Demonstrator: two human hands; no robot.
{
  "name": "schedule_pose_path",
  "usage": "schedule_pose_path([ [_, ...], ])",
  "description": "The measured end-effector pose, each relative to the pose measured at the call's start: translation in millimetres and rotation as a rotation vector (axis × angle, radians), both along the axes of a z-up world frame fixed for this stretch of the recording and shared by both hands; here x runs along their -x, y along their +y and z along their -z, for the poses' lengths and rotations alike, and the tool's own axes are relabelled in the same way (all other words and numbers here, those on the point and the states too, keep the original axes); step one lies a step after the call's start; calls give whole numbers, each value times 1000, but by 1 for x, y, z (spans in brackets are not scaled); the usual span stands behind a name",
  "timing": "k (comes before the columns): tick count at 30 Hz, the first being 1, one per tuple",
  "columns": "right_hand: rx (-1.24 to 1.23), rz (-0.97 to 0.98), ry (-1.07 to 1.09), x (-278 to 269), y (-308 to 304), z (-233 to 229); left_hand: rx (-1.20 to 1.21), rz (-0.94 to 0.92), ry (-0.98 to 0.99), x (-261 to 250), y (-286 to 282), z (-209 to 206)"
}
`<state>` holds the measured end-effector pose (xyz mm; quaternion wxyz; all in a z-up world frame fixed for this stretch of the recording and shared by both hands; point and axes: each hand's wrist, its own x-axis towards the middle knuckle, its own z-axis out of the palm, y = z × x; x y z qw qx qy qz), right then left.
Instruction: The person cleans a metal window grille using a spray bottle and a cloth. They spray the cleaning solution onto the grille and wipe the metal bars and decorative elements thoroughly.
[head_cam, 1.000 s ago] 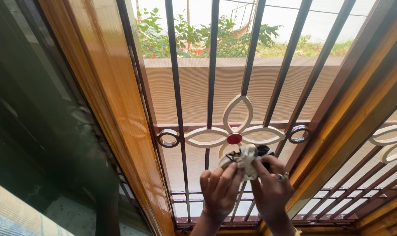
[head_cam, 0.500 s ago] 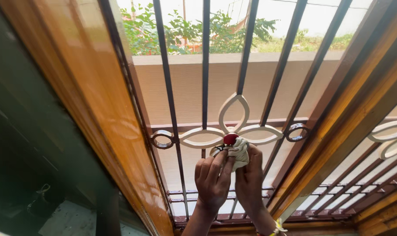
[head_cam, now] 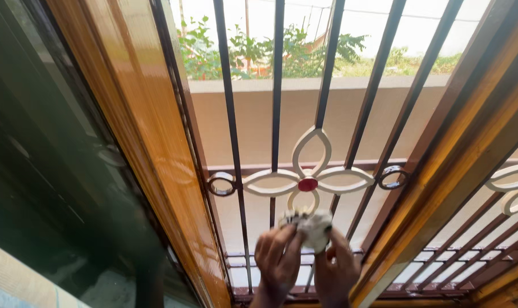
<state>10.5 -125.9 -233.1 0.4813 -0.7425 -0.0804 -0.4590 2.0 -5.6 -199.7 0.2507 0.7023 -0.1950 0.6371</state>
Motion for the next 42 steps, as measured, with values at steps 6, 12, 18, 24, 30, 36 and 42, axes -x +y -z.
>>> schedule_pose_path([
  [6, -502, -701, 127, -6, 49, -71, -8, -231, 28, 13, 19, -72],
  [12, -261, -716, 156, -12, 46, -62, -18, -173, 180, 3, 21, -36],
  [18, 911, 5, 179, -11, 3, -68, 444, 159, 221, -17, -9, 11],
  [24, 666, -63, -357, 23, -29, -89, 331, 247, 125, 21, -14, -21],
  [30, 147, -59, 126, -14, -6, -56, 48, -125, 145, 1, -6, -52],
  [36, 358, -57, 377, 8, -37, -48, -52, -27, 253, 7, -20, -39],
  [42, 367, 71, -148, -15, -79, -74, -108, 15, 121, -12, -47, -68],
])
